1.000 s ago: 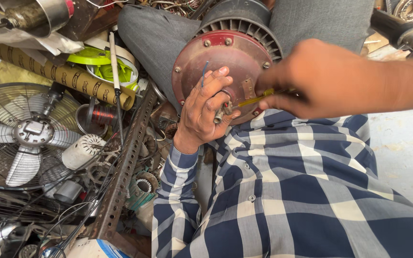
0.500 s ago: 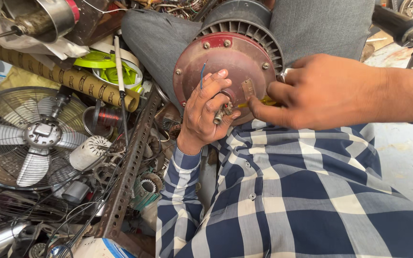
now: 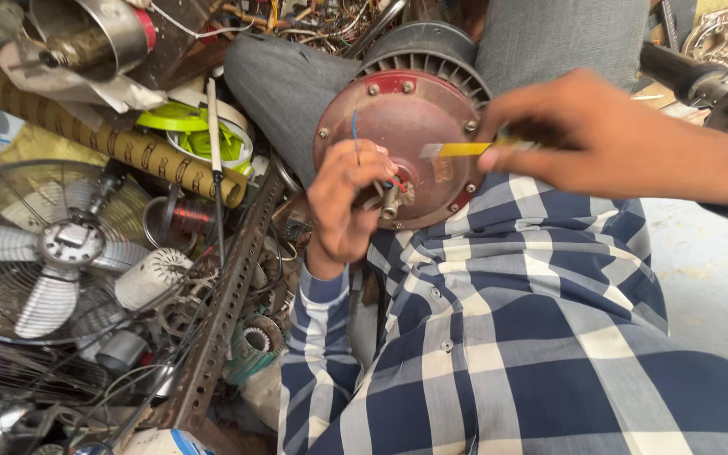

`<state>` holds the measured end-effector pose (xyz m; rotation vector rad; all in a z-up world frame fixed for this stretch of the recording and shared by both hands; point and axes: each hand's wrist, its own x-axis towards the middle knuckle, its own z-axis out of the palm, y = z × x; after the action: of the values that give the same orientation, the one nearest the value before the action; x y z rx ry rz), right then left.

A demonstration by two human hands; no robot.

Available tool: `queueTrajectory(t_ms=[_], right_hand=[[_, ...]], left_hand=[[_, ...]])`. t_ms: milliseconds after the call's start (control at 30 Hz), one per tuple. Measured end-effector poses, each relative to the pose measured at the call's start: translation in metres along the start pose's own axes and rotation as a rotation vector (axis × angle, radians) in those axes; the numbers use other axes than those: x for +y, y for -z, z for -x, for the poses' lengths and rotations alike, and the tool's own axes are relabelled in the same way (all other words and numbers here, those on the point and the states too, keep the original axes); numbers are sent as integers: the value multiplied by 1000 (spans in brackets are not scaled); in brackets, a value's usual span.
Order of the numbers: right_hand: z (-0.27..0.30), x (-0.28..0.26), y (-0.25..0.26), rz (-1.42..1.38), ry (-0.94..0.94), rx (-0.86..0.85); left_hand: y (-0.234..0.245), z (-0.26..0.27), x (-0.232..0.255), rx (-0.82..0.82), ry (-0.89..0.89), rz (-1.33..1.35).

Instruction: The person holds a circular electric motor on the lap and uses a screwdriver to tighten screws on the motor housing. The person also manipulates the motor's wires and a small terminal block while seated in a cluttered workshop.

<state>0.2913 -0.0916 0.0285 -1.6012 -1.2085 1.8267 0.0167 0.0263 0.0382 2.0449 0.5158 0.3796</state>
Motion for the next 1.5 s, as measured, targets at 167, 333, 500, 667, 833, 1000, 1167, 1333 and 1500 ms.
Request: queueTrajectory(t_ms=[167,333,500,667,833,1000,1167,1333,1500], right_hand=[[10,15,-25,-106,106,258],[14,33,-68,-244,233,510],[9,41,-79,-858,176,434],[-8,17,-91,-607,304,485],[-23,-19,-108,-252,453,475],[-28,-39,-113,68,551,416],[-30,-40,-114,100,573,368],[-29,-28,-127,41,520,410],[-23,-19,-145,-92,542,461]], left_hand=[[6,-5,-5,82,99,81],[3,5,-11,252,181,69],[-7,30,-32,663,256,290],[-5,75,-47,919,277,405],[-27,113,-35,999,288,474],[-56,134,-19,911,245,596],[-57,128,-14,844,78,599],[-47,122,0,847,94,241],[-48,118,-2,980,209,364]])
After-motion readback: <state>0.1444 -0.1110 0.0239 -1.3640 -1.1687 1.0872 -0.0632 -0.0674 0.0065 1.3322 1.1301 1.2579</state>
